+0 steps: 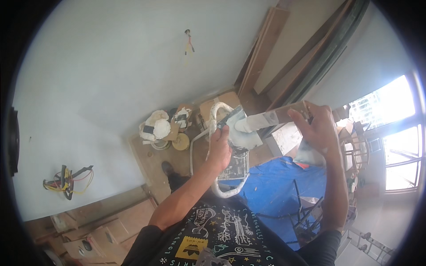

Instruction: The person applies plaster to a white wall using a trowel and a hawk. They repeatedly scoop plaster from a bucket, transfer it to the hawk, and smooth it onto the wall surface in a room under renovation.

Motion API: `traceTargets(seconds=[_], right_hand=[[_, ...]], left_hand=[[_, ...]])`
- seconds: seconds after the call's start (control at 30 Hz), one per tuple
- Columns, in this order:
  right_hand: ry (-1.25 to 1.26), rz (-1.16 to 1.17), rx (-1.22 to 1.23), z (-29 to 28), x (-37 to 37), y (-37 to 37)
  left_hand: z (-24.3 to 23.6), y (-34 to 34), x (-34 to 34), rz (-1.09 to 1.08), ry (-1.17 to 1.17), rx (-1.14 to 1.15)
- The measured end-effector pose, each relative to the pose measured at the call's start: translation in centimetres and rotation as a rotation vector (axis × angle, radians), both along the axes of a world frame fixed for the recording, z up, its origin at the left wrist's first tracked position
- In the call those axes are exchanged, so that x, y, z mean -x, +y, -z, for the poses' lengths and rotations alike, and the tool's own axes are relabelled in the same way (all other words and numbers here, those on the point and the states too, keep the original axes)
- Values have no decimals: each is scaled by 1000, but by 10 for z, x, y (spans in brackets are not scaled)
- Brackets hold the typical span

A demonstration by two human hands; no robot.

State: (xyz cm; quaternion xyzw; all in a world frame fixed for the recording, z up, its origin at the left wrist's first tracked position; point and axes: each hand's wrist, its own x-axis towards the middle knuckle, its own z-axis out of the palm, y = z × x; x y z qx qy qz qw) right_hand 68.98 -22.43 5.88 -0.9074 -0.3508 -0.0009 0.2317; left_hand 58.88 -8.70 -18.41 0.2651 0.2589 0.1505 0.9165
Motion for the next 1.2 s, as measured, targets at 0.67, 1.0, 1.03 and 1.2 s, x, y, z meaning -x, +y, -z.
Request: traceTargets(seconds=[0.67, 1.0, 1.03, 1.2], right_hand=[[-33, 21, 72, 30, 22, 14], [135, 101, -163, 170, -25, 5], [174, 134, -302, 191, -31, -8], [1029, 818, -963, 309, -27, -100]], left_hand=[[-17, -4, 4, 128, -204, 227], [-19, 86, 84, -171, -117, 223], [-24, 94, 95, -211, -120, 186], [-13, 112, 153, -393, -201, 240]])
